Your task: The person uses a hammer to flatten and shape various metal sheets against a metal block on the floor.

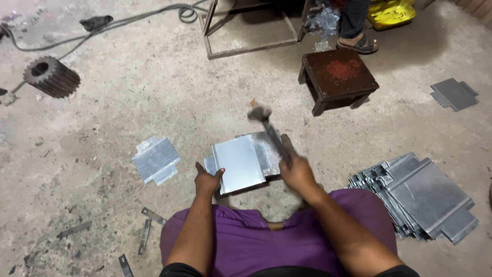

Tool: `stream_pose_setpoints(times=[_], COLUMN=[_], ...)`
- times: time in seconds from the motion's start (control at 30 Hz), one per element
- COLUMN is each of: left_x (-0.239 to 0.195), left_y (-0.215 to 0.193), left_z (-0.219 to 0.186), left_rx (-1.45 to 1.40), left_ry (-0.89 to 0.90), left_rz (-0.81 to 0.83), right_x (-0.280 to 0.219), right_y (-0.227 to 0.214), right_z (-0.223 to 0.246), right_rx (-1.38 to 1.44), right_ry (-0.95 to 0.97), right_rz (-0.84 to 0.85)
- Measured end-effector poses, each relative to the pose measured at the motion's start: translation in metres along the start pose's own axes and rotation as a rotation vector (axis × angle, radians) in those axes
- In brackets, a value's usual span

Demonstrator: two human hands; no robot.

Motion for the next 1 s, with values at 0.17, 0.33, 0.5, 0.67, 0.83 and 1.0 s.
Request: stream_pose_setpoints(times=[0.17,0.33,0.5,0.67,0.83,1.0], left_x=[0.001,0.003,0.005,0.006,0.009,0.012], left_y=[0.001,0.001,0.001,0.002,0.000,0.003], left_z=[-0.003,-0.003,0.002,0.011,0.006,0.011], left_rx=[-0.027,-0.045,-0.089,-0.057,-0.054,-0.052], left_ry=[0.054,0.050,0.014,0.015,0.017,0.019], left_rz=[0.008,-0.004,-0.023,-0.029,-0.045,-0.045], right_x=[-0.005,-0.015,-0.022,-0.009,-0.018,-0.017], right_y=[-0.096,-0.032,0.052,-0.030,-0.108,-0.009], right_z=[0.044,-0.003,-0.030,0.015,0.033,-0.030], right_rx=[0.195,0.258,-0.156,0.021,0.274,0.218], right_ry=[-0.255,-0.250,-0.080,0.076,-0.309,-0.181], right_rz=[-0.416,-0.607,0.075,-0.027,-0.633,-0.574])
Point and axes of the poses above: each hand's wrist, its own x-axis towards the middle knuckle, its own y-axis out of the palm, z = x × y, the point moved 9 cm from there along x, towards the middle knuckle, and after that the axes turned 15 degrees about -x, right-handed, at the moved point
